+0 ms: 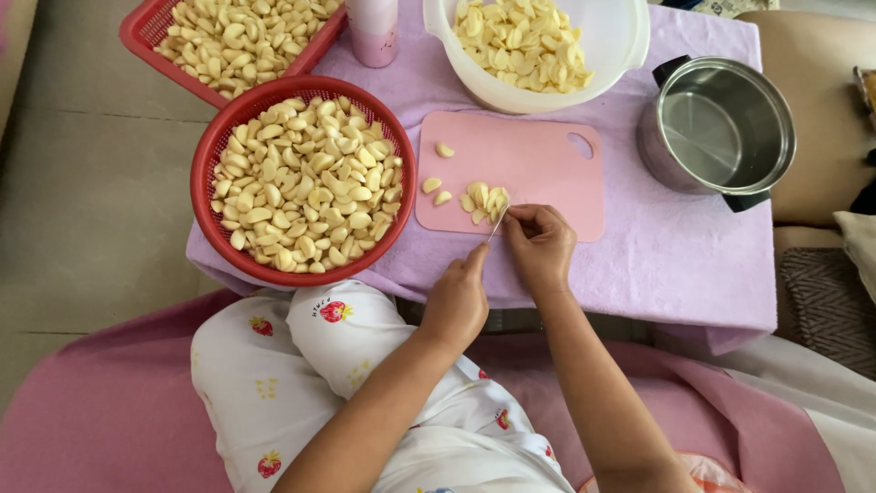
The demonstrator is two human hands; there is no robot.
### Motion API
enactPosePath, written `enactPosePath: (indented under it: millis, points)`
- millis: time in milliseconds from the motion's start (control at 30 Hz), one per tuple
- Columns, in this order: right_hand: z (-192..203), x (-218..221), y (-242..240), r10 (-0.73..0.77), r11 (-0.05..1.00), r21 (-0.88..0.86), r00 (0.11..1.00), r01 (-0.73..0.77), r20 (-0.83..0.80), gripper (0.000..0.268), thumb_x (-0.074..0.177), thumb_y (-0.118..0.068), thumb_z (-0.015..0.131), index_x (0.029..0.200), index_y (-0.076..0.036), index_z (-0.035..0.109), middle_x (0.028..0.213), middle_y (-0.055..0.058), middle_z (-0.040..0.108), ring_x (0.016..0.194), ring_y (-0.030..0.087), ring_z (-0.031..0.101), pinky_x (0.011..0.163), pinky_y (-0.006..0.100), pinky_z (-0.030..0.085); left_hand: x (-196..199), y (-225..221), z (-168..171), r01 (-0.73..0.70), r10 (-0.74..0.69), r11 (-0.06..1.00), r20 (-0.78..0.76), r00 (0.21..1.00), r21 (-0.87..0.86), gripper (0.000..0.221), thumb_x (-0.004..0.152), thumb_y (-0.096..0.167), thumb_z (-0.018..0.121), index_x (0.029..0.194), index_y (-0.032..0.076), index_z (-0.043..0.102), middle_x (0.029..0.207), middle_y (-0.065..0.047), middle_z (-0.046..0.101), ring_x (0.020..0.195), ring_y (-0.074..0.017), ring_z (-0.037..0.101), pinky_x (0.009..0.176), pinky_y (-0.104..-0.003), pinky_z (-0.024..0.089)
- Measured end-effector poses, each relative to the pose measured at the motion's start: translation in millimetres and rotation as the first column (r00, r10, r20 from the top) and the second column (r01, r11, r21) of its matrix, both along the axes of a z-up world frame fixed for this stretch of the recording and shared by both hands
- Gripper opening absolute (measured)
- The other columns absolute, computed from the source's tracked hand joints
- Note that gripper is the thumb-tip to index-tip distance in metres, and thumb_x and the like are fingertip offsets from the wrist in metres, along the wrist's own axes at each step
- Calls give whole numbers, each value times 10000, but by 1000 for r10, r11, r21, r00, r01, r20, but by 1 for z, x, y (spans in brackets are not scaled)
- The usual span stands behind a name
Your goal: Slicing peeled garlic cloves into smaller pieces using a knife on a cutting board.
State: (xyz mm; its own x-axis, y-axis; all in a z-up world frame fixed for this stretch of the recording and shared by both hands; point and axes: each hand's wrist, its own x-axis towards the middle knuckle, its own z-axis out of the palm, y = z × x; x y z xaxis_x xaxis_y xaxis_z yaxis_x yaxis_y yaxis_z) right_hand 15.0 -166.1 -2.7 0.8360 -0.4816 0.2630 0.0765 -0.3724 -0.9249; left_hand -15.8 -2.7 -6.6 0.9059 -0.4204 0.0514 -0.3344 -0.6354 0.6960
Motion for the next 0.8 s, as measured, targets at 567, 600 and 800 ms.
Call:
enactPosePath:
  millis: [567,600,800]
  points:
    - [-1,1,-2,-22,997,71,988,33,-152,182,849,-112,905,981,-58,792,846,105,752,750,182,751,707,303,623,10,4,-4,-13,10,997,-38,999,-70,451,993,16,498,1437,50,571,966,-235,692,942,-420,770,845,-481,634]
    - [-4,0,-4,-14,995,97,985,31,-175,203,840,-123,914,993,-74,790,840,96,756,743,164,740,704,301,616,12,3,-6,-23,21,996,-31,999,-84,439,997,27,504,1428,61,580,979,-238,698,963,-426,767,857,-484,626]
    - [60,19,50,75,958,283,994,-48,-85,168,871,-82,862,1018,-49,786,874,123,755,792,160,729,765,324,630,15,1,-3,-34,22,996,-137,990,-83,436,973,46,513,1402,24,586,1006,-290,713,1036,-489,740,909,-547,602]
